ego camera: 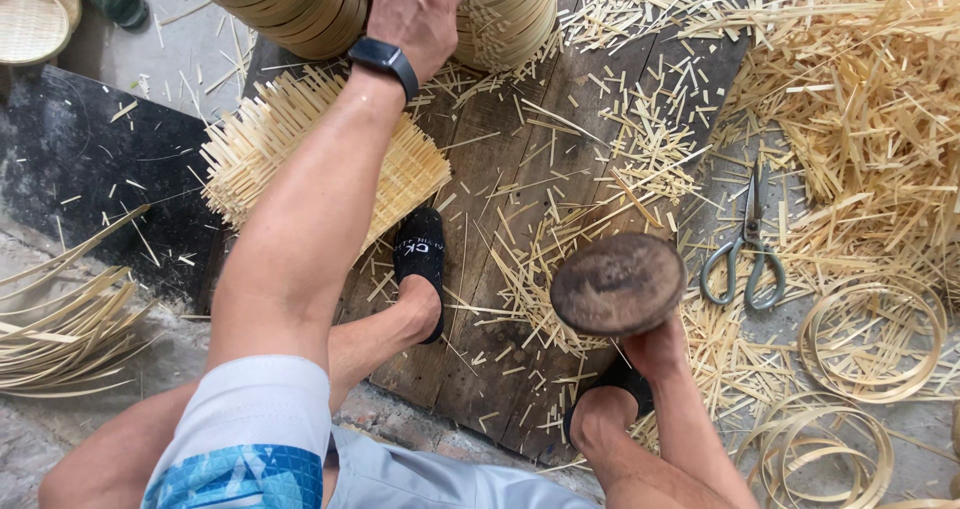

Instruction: The person sits on the floor weaving a bamboo basket. They cut bamboo strips with scissors, weave strips into a flat mat, bend a thin bamboo rim around the woven mat, and press the mat over a round wooden form while trimming excess strips with scissors.

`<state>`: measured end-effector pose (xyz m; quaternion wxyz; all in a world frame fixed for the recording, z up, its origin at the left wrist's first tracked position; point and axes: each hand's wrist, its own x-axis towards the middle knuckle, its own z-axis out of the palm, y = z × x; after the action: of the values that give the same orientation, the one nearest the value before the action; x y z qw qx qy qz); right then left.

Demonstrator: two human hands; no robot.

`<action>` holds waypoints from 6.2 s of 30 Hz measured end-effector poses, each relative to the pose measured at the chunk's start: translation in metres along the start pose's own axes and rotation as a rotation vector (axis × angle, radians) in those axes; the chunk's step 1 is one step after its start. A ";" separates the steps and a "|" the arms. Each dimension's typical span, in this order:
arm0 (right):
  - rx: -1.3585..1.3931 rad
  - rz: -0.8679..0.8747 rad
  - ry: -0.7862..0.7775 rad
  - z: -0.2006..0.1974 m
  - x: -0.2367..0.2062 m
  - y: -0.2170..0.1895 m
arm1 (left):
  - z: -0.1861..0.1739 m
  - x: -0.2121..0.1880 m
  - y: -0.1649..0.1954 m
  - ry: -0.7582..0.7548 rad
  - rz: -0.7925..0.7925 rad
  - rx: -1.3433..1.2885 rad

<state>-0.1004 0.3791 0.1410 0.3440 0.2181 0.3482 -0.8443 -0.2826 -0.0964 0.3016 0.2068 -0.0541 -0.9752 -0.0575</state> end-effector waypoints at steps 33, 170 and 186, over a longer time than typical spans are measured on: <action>-0.394 -0.318 0.189 0.003 -0.043 -0.017 | -0.071 -0.191 0.195 -0.095 -0.053 -0.303; -0.485 -0.262 -0.193 0.179 -0.214 -0.094 | -0.207 -0.163 0.250 -0.435 -0.946 -2.045; -0.074 -0.303 -0.098 0.174 -0.166 -0.066 | -0.125 -0.181 0.233 0.088 -1.154 -2.381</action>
<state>-0.0601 0.3562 0.3867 0.2373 0.1088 0.3905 -0.8828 -0.0387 0.1021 0.3616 0.0107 0.2203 -0.2045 -0.9537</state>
